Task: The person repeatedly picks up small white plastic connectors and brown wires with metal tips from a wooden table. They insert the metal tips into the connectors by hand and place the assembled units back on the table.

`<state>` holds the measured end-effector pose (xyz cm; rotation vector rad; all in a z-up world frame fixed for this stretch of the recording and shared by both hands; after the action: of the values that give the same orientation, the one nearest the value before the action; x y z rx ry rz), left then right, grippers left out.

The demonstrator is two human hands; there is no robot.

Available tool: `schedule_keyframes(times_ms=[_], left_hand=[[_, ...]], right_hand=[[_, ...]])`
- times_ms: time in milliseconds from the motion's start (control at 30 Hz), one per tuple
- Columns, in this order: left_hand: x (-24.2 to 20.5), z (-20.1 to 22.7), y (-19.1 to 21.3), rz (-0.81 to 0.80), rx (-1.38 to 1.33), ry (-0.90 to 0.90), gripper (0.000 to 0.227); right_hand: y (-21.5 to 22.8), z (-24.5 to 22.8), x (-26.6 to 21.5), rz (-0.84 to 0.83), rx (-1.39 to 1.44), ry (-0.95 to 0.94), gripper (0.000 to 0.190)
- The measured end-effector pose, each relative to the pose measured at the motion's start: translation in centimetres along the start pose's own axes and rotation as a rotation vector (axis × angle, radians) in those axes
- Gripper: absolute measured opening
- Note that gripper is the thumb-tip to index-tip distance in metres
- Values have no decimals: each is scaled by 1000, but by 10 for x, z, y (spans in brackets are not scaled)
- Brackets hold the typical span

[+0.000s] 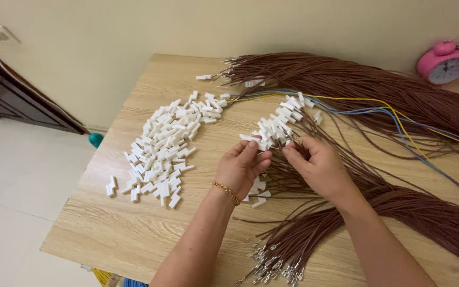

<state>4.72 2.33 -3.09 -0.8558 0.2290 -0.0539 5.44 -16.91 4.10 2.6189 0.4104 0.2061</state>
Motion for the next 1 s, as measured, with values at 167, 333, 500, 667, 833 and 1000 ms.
schedule_keyframes(times_ms=[167, 333, 500, 667, 833, 1000], left_hand=[[-1, -3, -2, -13, -38, 2, 15], [-6, 1, -9, -29, -43, 10, 15], [-6, -1, -11, -36, -81, 7, 18], [-10, 2, -15, -29, -64, 12, 17], [-10, 0, -15, -10, -37, 7, 16], [-11, 1, -16, 39, 41, 2, 18]], right_hand=[[1, -3, -2, -2, -19, -11, 22], [1, 1, -1, 14, -49, -2, 21], [2, -1, -3, -4, 11, 6, 20], [4, -11, -7, -1, -38, -85, 21], [3, -12, -9, 13, -67, -104, 25], [2, -15, -9, 50, -96, -34, 20]])
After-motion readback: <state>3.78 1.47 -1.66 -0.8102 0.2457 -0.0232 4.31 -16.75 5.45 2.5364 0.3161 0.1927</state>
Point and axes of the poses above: each hand's wrist, its own x-axis towards the middle knuckle, its own y-axis out of the back of the hand, z = x × y, the point moved 2 cm from there along x, towards the middle knuckle, and after that the axes turned 6 degrees about -z, right-handed, at the moved point
